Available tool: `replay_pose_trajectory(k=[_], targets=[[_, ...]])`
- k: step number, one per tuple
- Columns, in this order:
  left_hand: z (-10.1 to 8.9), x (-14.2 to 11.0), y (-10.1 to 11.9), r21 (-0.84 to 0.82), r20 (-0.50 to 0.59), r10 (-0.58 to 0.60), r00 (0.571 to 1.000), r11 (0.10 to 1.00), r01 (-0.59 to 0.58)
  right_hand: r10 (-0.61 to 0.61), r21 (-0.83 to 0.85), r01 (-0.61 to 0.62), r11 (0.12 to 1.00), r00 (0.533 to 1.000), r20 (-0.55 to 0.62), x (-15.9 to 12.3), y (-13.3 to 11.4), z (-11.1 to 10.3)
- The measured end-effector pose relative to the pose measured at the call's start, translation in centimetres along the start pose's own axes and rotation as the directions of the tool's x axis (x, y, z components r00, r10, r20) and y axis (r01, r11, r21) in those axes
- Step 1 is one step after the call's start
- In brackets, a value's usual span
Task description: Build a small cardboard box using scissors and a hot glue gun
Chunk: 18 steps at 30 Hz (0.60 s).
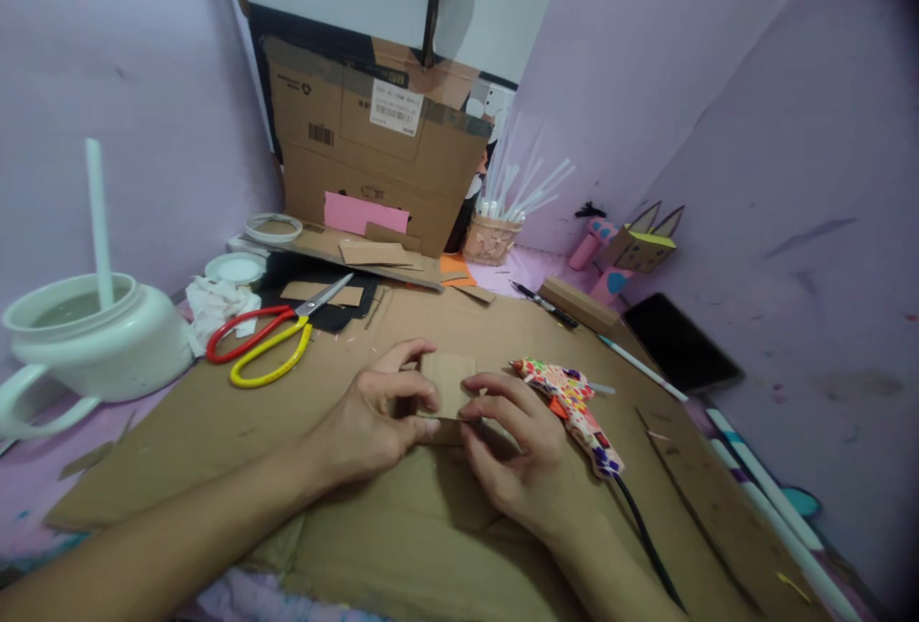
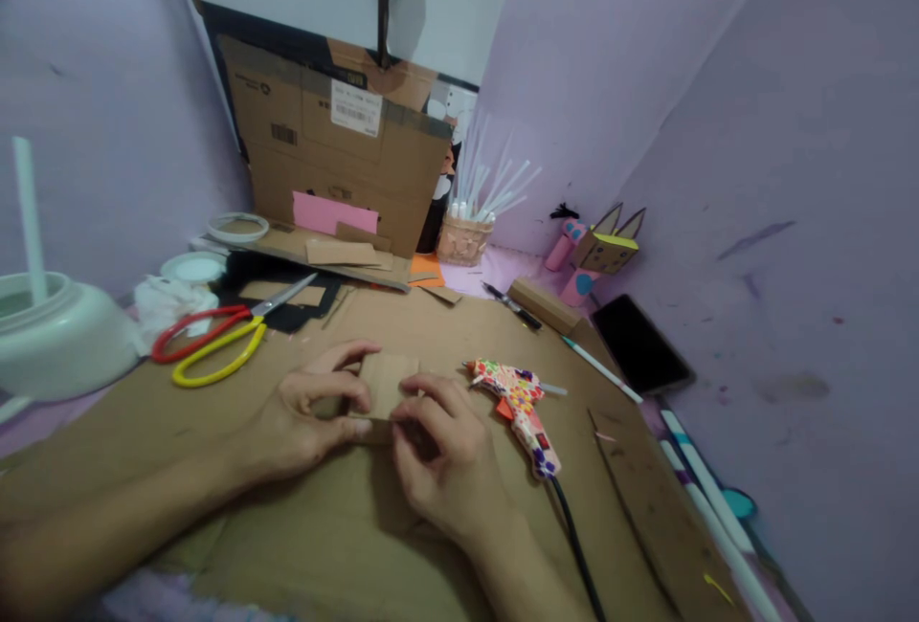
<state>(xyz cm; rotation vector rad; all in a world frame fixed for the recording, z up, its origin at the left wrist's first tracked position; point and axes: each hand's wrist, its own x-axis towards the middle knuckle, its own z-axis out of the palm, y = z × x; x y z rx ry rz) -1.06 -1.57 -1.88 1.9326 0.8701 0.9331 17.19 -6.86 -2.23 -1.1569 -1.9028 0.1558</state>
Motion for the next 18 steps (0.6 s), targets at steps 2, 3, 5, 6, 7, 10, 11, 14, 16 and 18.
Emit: replay_pose_trajectory(k=[2, 3, 5, 6, 7, 10, 11, 14, 16, 18], targets=[[-0.05, -0.02, 0.02, -0.001, 0.001, 0.001, 1.0, 1.0, -0.001, 0.011, 0.004, -0.011, 1.0, 1.0, 0.014, 0.0, 0.0, -0.14], [-0.07, -0.03, 0.03, 0.0, 0.0, 0.001, 1.0, 1.0, -0.001, 0.019, 0.009, -0.019, 1.0, 1.0, 0.017, 0.01, 0.01, -0.2], [-0.1, -0.04, 0.03, 0.002, 0.001, -0.004, 1.0, 1.0, 0.004, 0.03, 0.021, -0.031, 0.999, 0.999, 0.015, 0.01, 0.06, -0.26], [-0.11, -0.05, 0.01, 0.003, 0.003, -0.006, 1.0, 1.0, 0.006, 0.034, 0.027, -0.035, 0.999, 0.999, 0.012, 0.02, 0.09, -0.27], [-0.11, -0.05, -0.02, 0.002, 0.003, -0.006, 1.0, 1.0, 0.006, 0.037, 0.032, -0.037, 0.999, 0.999, 0.01, 0.02, 0.11, -0.27], [-0.1, -0.06, -0.16, 0.005, 0.002, 0.006, 1.0, 1.0, -0.006, 0.028, 0.04, -0.028, 0.999, 1.0, 0.002, 0.03, 0.16, -0.2], [-0.09, -0.07, -0.2, 0.008, 0.0, 0.01, 1.0, 1.0, -0.01, 0.023, 0.04, -0.023, 0.999, 1.0, -0.001, 0.04, 0.17, -0.17], [-0.09, -0.08, -0.25, 0.013, 0.002, 0.011, 1.0, 1.0, -0.011, 0.009, 0.041, -0.008, 0.999, 1.0, -0.017, 0.05, 0.18, -0.09], [-0.09, -0.06, -0.21, 0.008, 0.001, 0.005, 1.0, 1.0, -0.005, 0.002, 0.044, -0.001, 0.999, 1.0, -0.03, 0.04, 0.2, -0.05], [-0.1, -0.02, -0.14, 0.002, 0.001, -0.003, 1.0, 1.0, 0.003, -0.002, 0.046, 0.004, 0.999, 0.999, -0.036, 0.0, 0.23, -0.04]])
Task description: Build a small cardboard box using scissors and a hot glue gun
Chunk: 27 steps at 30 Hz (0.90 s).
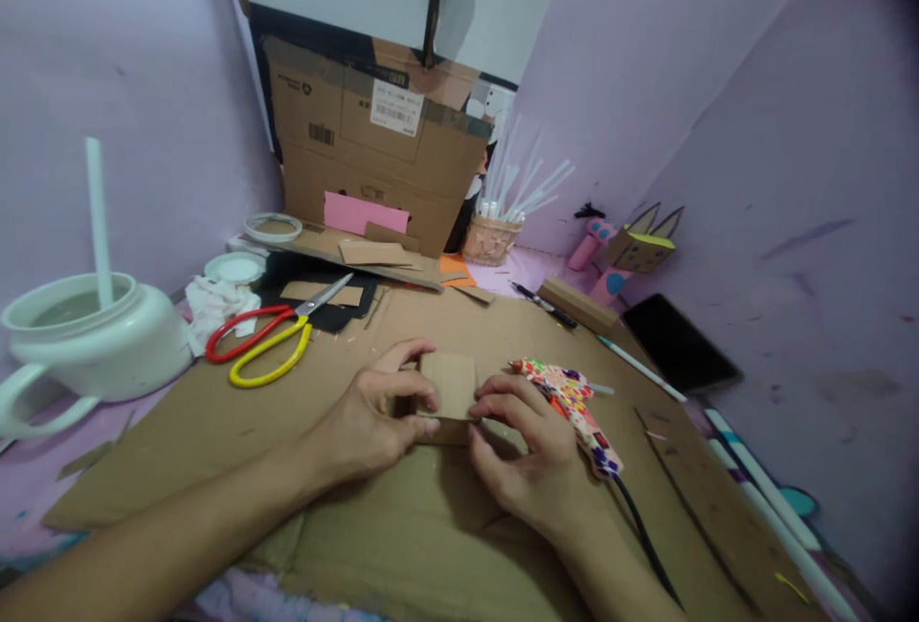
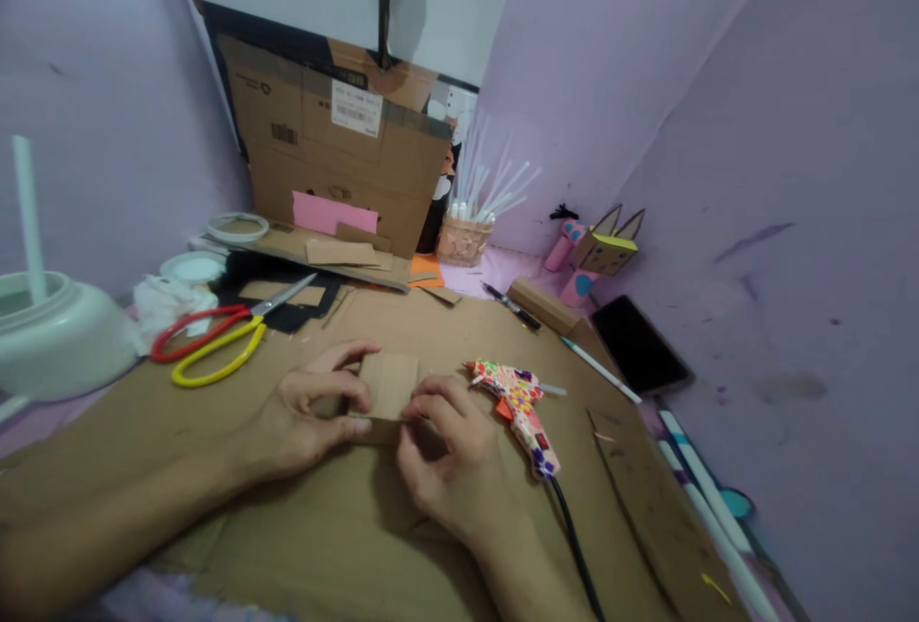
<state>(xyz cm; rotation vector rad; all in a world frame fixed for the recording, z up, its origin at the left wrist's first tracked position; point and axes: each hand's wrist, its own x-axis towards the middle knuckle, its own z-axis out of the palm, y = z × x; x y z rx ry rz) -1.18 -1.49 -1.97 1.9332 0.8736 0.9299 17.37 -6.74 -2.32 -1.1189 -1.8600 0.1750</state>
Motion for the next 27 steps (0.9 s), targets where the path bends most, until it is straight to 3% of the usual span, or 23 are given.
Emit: replay_pose_trajectory(k=[15, 27], targets=[[0.01, -0.06, 0.0, -0.007, 0.003, -0.002, 1.0, 1.0, 0.002, 0.015, -0.003, -0.015, 1.0, 0.998, 0.062, 0.07, 0.14, -0.63], [0.02, -0.16, -0.08, 0.002, -0.005, 0.006, 1.0, 1.0, -0.006, -0.005, 0.004, 0.005, 1.0, 0.999, 0.033, -0.08, 0.28, -0.47]])
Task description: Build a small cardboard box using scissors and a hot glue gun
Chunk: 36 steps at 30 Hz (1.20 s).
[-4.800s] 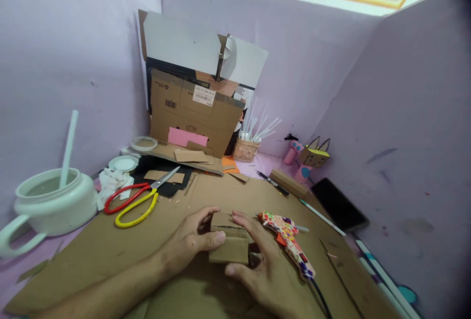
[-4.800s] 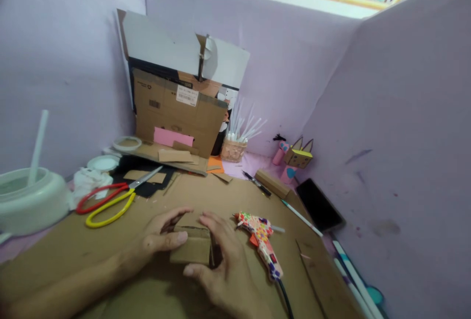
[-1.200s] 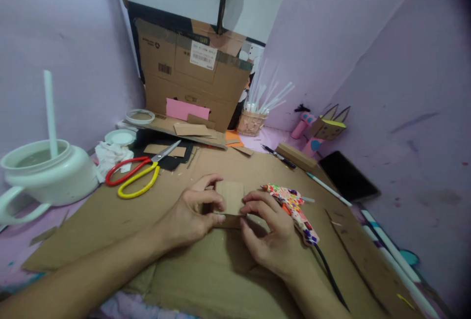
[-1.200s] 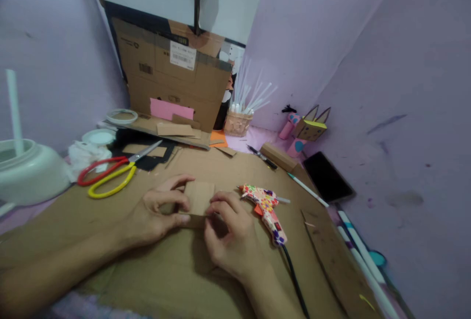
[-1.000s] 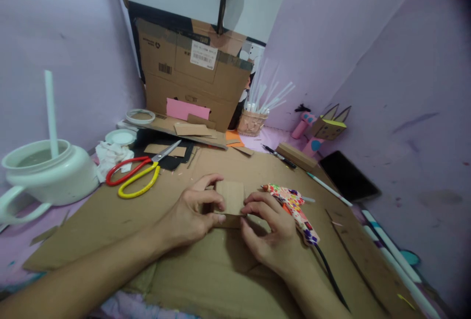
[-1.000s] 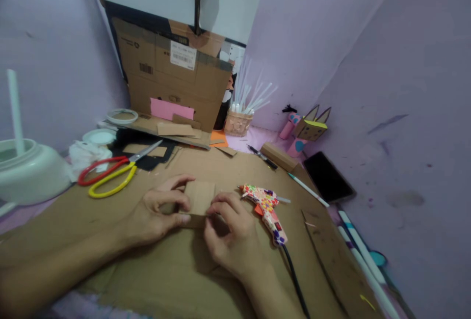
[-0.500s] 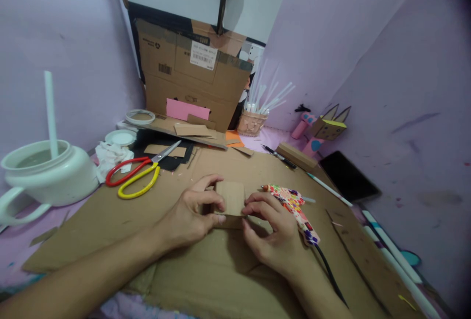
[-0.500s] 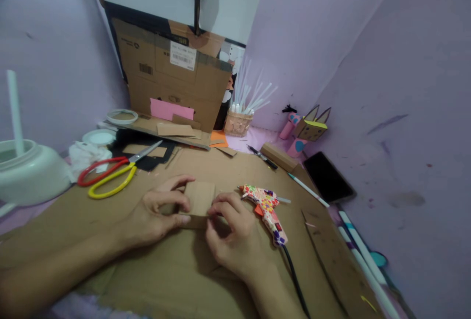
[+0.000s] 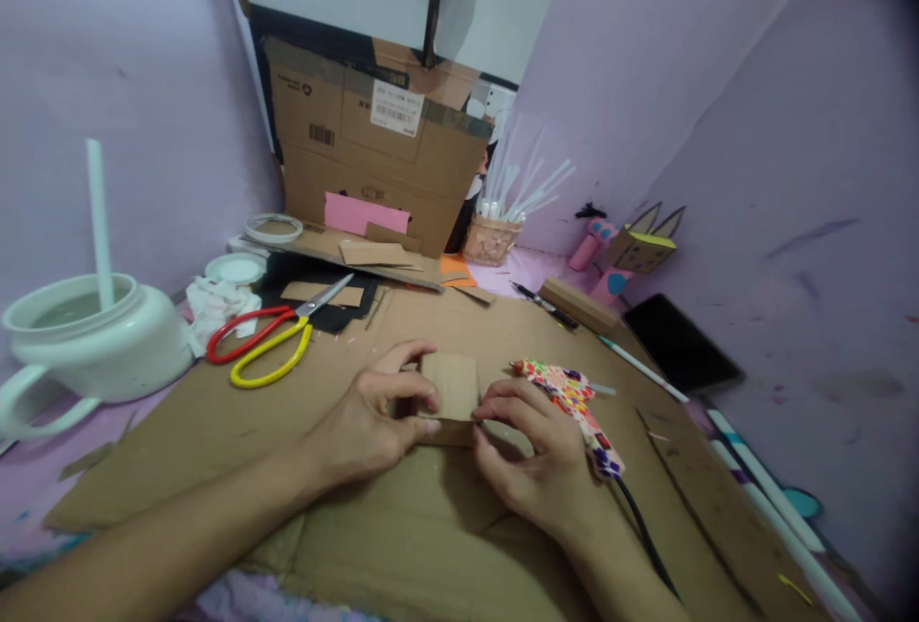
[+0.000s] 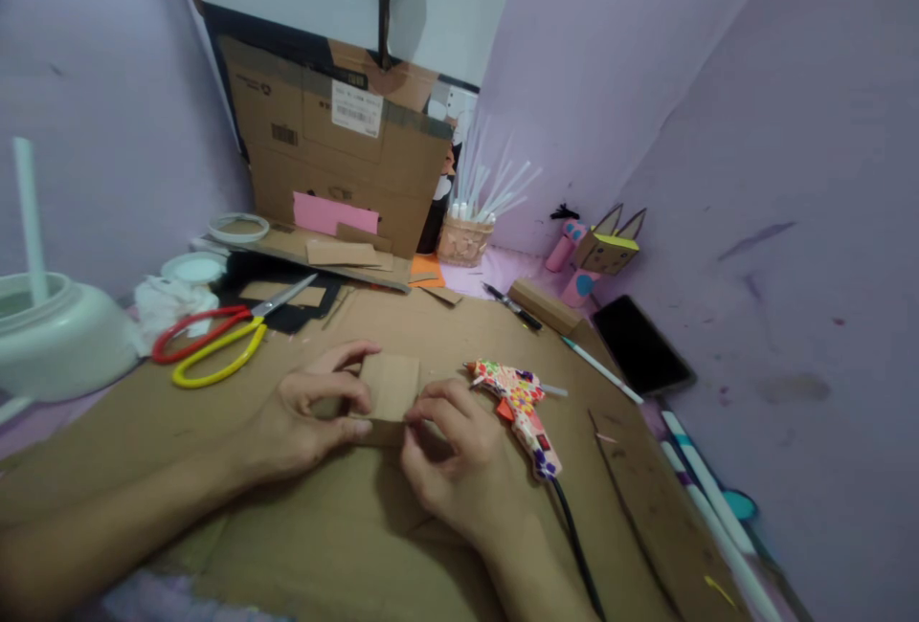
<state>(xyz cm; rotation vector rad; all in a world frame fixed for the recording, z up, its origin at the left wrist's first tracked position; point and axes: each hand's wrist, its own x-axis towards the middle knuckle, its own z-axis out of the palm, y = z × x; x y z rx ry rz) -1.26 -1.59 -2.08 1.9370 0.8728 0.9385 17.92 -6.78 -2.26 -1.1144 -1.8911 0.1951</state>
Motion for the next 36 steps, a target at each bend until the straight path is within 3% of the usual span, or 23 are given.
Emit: replay_pose_trajectory(k=[12, 18, 27, 32, 36], targets=[[-0.6, 0.3, 0.4, 0.128, 0.056, 0.033, 0.998, 0.991, -0.04, 0.016, -0.013, -0.016, 1.0, 1.0, -0.015, 0.0, 0.0, 0.1], [-1.0, 0.4, 0.3, 0.1, 0.075, 0.048, 0.996, 0.993, -0.055, 0.026, -0.017, -0.027, 0.999, 1.0, -0.014, 0.0, -0.1, 0.1], [-2.1, 0.6, 0.4, 0.19, 0.18, 0.058, 0.982, 0.977, -0.092, 0.052, 0.012, -0.053, 0.999, 0.998, 0.037, 0.3, -0.5, -0.5], [-1.9, 0.6, 0.7, 0.133, 0.182, 0.035, 0.983, 0.989, -0.06, 0.19, 0.189, -0.195, 0.963, 0.981, 0.042, -0.1, 0.1, -0.3], [-1.5, 0.6, 0.5, 0.158, 0.196, 0.001, 0.981, 0.987, -0.032, 0.376, 0.325, -0.369, 0.871, 0.926, 0.044, -0.4, 0.6, 0.4]])
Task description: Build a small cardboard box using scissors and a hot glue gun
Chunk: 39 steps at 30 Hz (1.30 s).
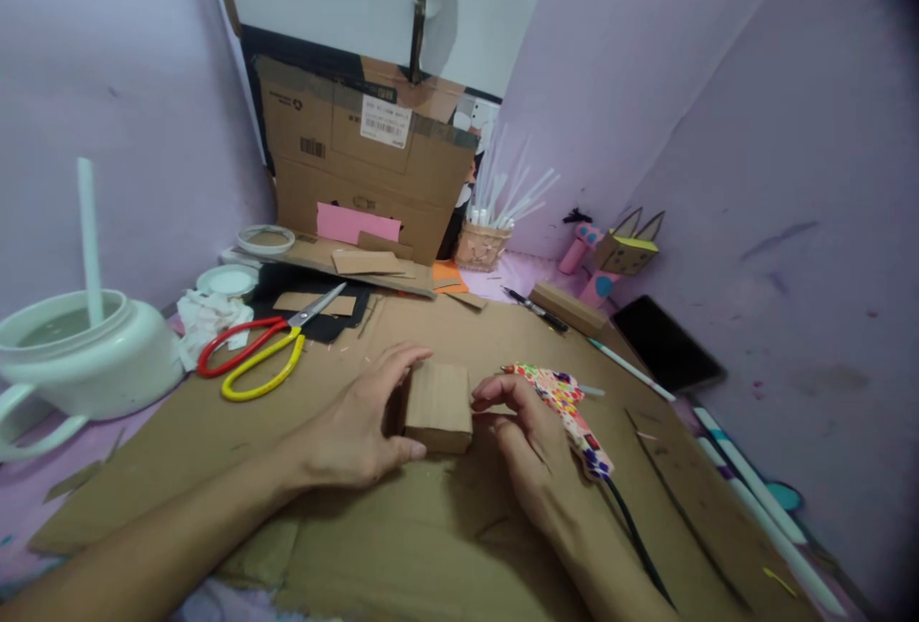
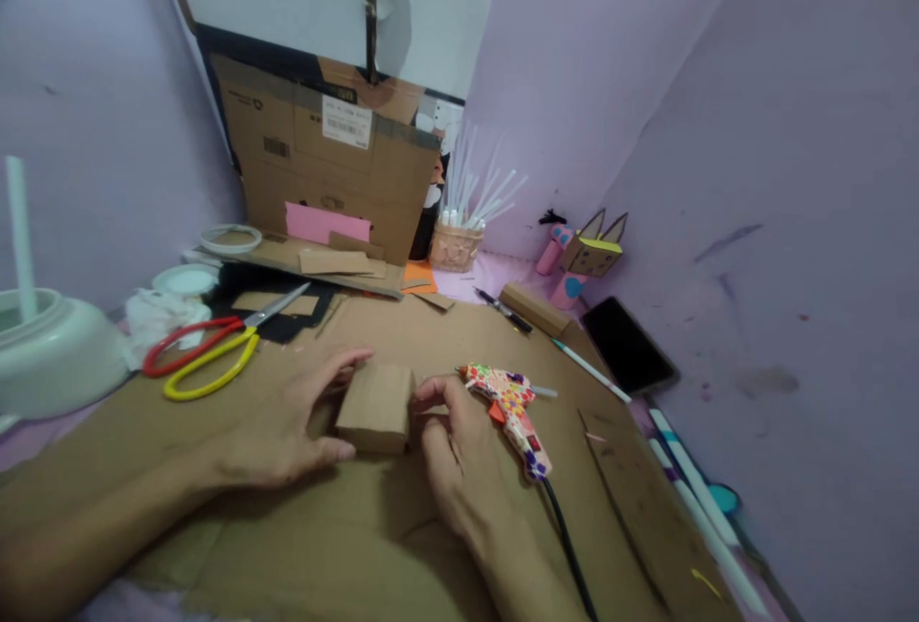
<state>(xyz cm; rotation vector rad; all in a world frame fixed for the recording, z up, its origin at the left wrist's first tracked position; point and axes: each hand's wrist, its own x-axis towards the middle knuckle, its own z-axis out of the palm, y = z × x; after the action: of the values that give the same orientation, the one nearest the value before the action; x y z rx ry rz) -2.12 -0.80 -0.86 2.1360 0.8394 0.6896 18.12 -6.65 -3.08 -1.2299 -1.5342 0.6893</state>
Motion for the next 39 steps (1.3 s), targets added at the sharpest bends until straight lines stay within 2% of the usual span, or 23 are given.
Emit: replay_pose_trajectory(k=[3, 5, 8, 10, 12, 14, 16, 19, 22, 24, 25, 27, 30, 32, 35, 39], targets=[[0.3, 0.1, -0.4, -0.024, -0.027, -0.058, 0.998, 0.998, 0.058, 0.038, 0.095, -0.036, 0.995, 0.999, -0.013, 0.0, 0.1, 0.2], [0.4, 0.2, -0.6, -0.202, -0.037, -0.134, 0.99, 0.971, 0.124, 0.034, 0.161, -0.022, 0.987, 0.997, -0.07, 0.0, 0.1, 0.3], [0.2, 0.3, -0.8, -0.553, -0.044, -0.189, 0.981, 0.822, 0.134, 0.046, 0.277, -0.01, 0.961, 0.991, -0.124, 0.2, -0.2, 0.4], [0.3, 0.3, -0.5, -0.703, -0.041, -0.209, 0.977, 0.701, 0.121, 0.061, 0.362, -0.032, 0.932, 0.996, -0.069, 0.3, -0.6, 0.7], [0.5, 0.3, 0.0, -0.784, 0.0, -0.226, 0.974, 0.605, 0.14, 0.064, 0.439, -0.075, 0.895, 0.997, 0.039, 0.5, -1.2, 1.0], [1.0, 0.3, 0.4, -0.816, 0.053, -0.21, 0.976, 0.555, 0.164, 0.049, 0.501, -0.102, 0.86, 0.992, 0.118, 0.5, -1.8, 1.4], [1.5, 0.4, 0.4, -0.803, 0.092, -0.176, 0.98, 0.569, 0.178, 0.039, 0.538, -0.103, 0.837, 0.991, 0.129, 0.6, -2.2, 1.5], [1.8, 0.4, -0.1, -0.721, 0.091, -0.116, 0.989, 0.677, 0.146, 0.071, 0.472, -0.11, 0.875, 0.993, 0.099, 0.5, -2.4, 1.2], [1.4, 0.3, -0.7, -0.552, 0.035, -0.1, 0.994, 0.828, 0.103, 0.062, 0.172, -0.068, 0.983, 0.997, 0.037, 0.4, -2.1, 0.6], [0.9, 0.1, -0.9, -0.49, 0.036, -0.089, 0.995, 0.866, 0.095, 0.001, -0.02, 0.0, 1.0, 1.0, 0.023, 0.4, -1.8, 0.3], [0.7, 0.0, -1.0, -0.503, 0.05, -0.082, 0.995, 0.859, 0.096, -0.029, -0.055, 0.031, 0.998, 0.999, 0.042, 0.4, -1.6, 0.2], [0.4, -0.1, -1.0, -0.573, 0.069, -0.093, 0.993, 0.811, 0.116, -0.065, 0.015, 0.063, 0.998, 0.993, 0.104, 0.4, -1.3, 0.2], [0.4, -0.3, -0.9, -0.617, 0.096, -0.131, 0.987, 0.77, 0.163, -0.041, 0.203, 0.003, 0.979, 0.982, 0.185, 0.6, -1.0, 0.1], [0.6, -0.3, -0.9, -0.591, 0.097, -0.132, 0.987, 0.79, 0.164, -0.003, 0.183, -0.032, 0.983, 0.982, 0.187, 0.9, -1.0, -0.1], [0.8, -0.4, -0.8, -0.51, 0.064, -0.124, 0.99, 0.849, 0.14, 0.0, 0.065, -0.005, 0.998, 0.998, 0.07, 1.2, -1.0, -0.2], [0.7, -0.5, -0.3, -0.32, 0.016, -0.05, 0.999, 0.946, 0.053, 0.032, 0.023, -0.029, 0.999, 0.99, -0.134, 1.2, -0.8, 0.1]])
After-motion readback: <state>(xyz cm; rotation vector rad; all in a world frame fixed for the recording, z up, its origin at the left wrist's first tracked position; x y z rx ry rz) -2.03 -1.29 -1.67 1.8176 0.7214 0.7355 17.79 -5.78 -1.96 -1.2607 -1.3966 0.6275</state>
